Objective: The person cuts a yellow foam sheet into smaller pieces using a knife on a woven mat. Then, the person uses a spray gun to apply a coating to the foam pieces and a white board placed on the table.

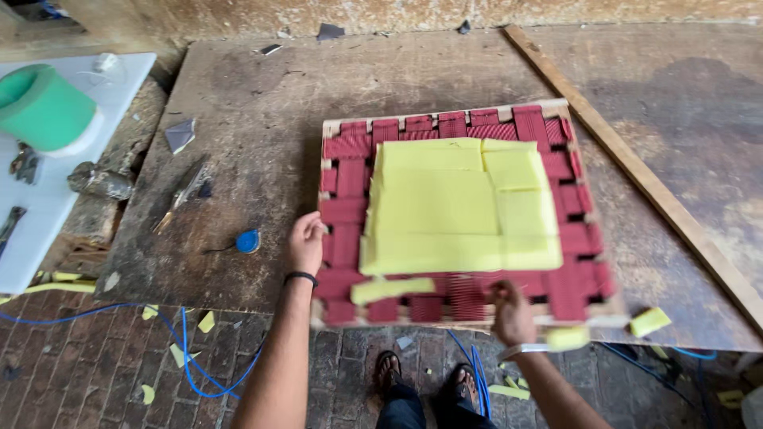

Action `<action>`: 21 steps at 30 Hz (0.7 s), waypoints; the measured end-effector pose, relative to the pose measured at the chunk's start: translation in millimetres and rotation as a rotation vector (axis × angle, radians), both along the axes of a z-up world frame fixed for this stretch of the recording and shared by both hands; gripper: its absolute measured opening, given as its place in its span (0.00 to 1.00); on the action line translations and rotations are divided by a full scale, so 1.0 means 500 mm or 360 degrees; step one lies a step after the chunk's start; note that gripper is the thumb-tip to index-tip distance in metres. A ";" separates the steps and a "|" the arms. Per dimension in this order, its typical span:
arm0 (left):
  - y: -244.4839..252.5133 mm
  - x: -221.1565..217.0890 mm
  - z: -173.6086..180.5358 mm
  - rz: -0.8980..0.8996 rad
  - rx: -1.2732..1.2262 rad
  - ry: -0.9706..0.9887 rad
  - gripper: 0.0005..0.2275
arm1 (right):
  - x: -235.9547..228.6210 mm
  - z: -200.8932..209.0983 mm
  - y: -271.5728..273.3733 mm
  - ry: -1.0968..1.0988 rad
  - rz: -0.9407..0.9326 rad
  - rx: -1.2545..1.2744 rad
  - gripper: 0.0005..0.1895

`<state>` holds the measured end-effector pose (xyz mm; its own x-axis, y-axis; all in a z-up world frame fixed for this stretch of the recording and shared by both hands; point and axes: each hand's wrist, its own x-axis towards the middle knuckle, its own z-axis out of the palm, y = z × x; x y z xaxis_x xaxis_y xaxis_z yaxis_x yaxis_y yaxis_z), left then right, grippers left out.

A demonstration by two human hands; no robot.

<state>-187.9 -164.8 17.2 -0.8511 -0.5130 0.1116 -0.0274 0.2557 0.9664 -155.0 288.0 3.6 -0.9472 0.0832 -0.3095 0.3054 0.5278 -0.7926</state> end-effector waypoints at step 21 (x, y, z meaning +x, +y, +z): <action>0.417 0.290 -0.076 -0.0222 -0.0059 -0.1413 0.45 | -0.485 -0.037 0.169 0.0137 0.0493 0.0891 0.25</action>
<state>-42.7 43.6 -20.6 -0.6863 -0.4075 -0.6024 -0.7264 0.3434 0.5952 -397.3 372.4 -14.9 -0.9728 -0.0711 -0.2204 0.0202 0.9220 -0.3866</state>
